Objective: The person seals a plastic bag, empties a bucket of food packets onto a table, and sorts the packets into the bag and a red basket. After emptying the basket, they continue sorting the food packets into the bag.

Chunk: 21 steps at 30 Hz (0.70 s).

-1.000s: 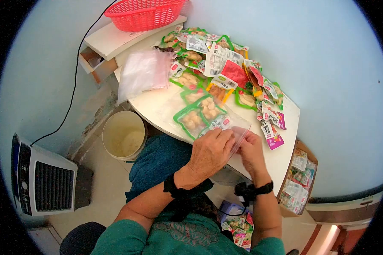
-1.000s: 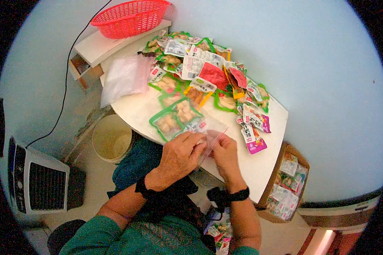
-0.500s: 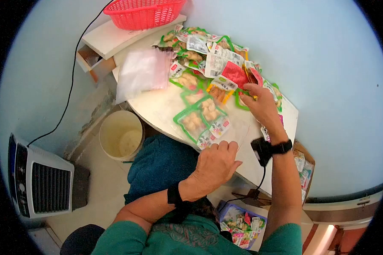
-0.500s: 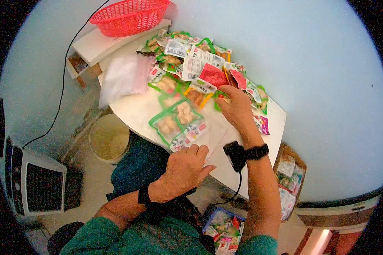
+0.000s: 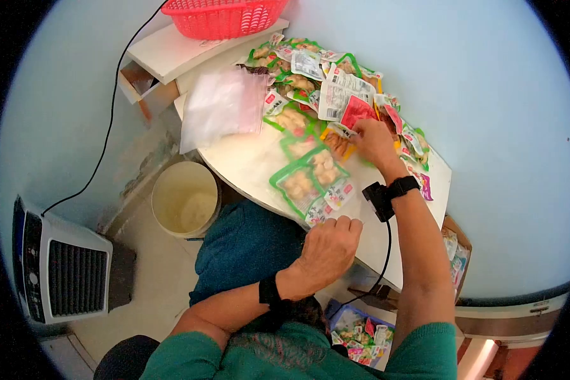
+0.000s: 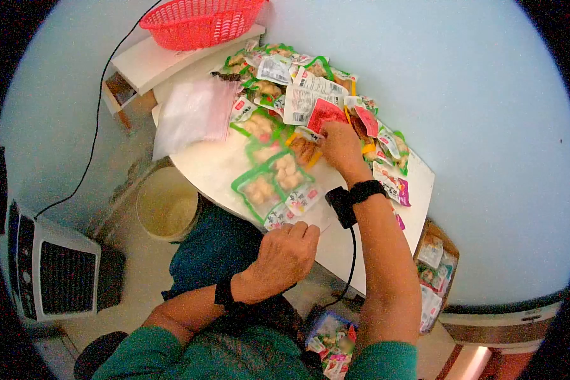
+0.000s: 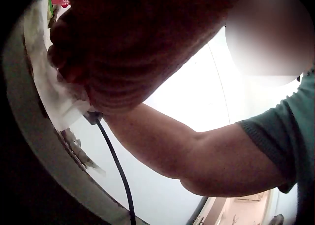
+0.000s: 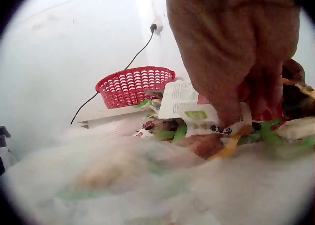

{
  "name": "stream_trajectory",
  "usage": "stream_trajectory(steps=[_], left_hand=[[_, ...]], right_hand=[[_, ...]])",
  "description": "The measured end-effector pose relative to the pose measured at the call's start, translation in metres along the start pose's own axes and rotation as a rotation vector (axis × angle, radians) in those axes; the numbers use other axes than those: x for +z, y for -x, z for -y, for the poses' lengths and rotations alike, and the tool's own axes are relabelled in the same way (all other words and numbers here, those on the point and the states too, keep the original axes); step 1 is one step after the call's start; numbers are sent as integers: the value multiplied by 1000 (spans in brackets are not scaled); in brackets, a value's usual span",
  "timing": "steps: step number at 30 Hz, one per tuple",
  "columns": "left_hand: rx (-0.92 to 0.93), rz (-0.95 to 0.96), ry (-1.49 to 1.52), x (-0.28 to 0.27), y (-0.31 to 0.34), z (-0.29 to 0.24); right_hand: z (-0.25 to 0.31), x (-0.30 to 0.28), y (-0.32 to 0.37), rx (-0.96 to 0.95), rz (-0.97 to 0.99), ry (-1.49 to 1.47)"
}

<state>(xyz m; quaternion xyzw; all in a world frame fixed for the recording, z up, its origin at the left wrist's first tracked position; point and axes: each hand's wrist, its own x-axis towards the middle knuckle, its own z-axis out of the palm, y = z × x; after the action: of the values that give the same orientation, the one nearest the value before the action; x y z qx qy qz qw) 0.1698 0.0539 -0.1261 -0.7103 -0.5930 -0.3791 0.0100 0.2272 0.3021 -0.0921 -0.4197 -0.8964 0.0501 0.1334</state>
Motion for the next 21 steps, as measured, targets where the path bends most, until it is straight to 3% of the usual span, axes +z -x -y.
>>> stream_trajectory(steps=[3, 6, 14, 17, 21], left_hand=[[5, 1, -10, 0, 1, -1], [2, -16, -19, -2, 0, -2], [-7, -35, -17, -4, -1, -2], [3, -56, 2, -9, -2, -4], [-16, -81, 12, -10, -3, -7]], right_hand=[[-8, -15, 7, 24, -51, 49], [-17, -34, 21, 17, -315, -71], [-11, -107, 119, 462, -376, -764], [-11, -113, 172, 552, -378, -1153], [10, -102, 238, 552, -451, -1411]])
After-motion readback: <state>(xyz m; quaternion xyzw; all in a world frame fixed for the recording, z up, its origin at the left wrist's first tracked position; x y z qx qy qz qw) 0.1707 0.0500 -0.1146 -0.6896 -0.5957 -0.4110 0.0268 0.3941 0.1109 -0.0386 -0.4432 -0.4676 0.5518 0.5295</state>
